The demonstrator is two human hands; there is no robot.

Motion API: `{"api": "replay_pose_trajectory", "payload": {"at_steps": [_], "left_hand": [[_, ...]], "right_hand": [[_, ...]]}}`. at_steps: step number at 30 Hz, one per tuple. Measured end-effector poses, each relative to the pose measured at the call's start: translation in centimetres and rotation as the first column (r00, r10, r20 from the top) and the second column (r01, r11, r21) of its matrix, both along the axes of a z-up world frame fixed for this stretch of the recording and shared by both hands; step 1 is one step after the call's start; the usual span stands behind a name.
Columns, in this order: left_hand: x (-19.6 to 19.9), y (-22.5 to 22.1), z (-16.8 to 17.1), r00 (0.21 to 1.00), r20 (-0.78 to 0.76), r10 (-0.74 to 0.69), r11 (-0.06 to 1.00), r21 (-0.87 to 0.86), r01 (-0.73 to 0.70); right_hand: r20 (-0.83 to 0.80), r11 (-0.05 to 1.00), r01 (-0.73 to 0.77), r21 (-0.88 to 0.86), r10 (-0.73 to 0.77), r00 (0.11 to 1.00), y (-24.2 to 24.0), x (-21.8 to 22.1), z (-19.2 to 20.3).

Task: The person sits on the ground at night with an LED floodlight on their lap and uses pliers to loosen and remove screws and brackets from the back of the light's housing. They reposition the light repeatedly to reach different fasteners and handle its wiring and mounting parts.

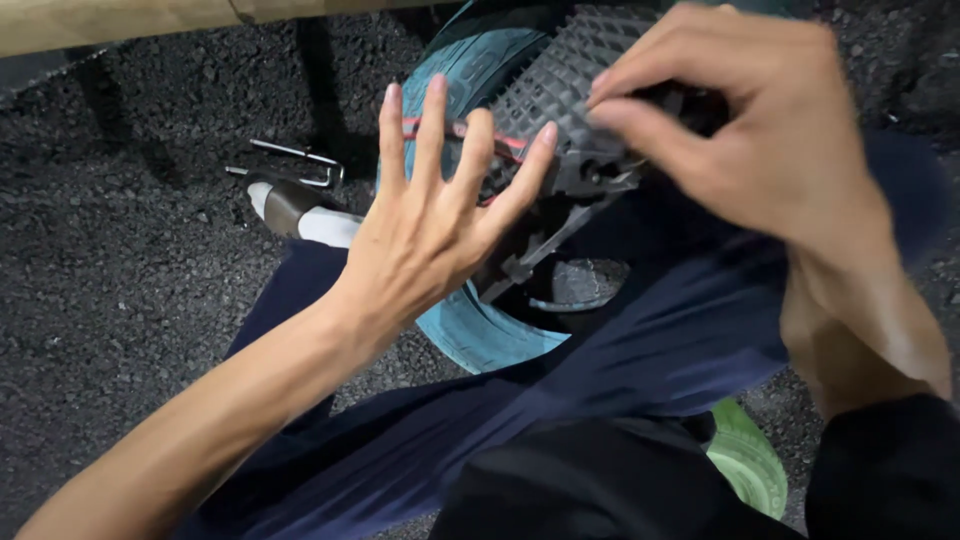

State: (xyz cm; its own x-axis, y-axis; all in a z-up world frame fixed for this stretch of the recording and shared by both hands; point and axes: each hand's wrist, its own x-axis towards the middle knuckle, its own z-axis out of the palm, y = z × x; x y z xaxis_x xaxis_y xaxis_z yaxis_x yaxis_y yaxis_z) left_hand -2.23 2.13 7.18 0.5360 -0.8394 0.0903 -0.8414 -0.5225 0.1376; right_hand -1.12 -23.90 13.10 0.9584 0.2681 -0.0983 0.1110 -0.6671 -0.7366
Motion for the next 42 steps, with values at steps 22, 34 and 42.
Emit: {"api": "replay_pose_trajectory", "payload": {"at_steps": [22,34,42], "left_hand": [[0.5,0.4,1.9,0.997,0.028,0.074,0.99,0.116,-0.077],[0.4,0.3,1.2,0.997,-0.01,0.075,0.996,0.049,-0.074],[2.2,1.0,0.3,0.992,0.127,-0.005,1.0,0.026,0.002]], "right_hand": [[0.089,0.985,-0.172,-0.019,0.173,0.981,-1.6,-1.2,-1.4],[0.171,0.984,-0.131,-0.122,0.151,0.974,-1.0,-1.3,-1.6],[0.243,0.976,-0.177,-0.128,0.204,0.948,-1.2,-0.8,-1.8]]}}
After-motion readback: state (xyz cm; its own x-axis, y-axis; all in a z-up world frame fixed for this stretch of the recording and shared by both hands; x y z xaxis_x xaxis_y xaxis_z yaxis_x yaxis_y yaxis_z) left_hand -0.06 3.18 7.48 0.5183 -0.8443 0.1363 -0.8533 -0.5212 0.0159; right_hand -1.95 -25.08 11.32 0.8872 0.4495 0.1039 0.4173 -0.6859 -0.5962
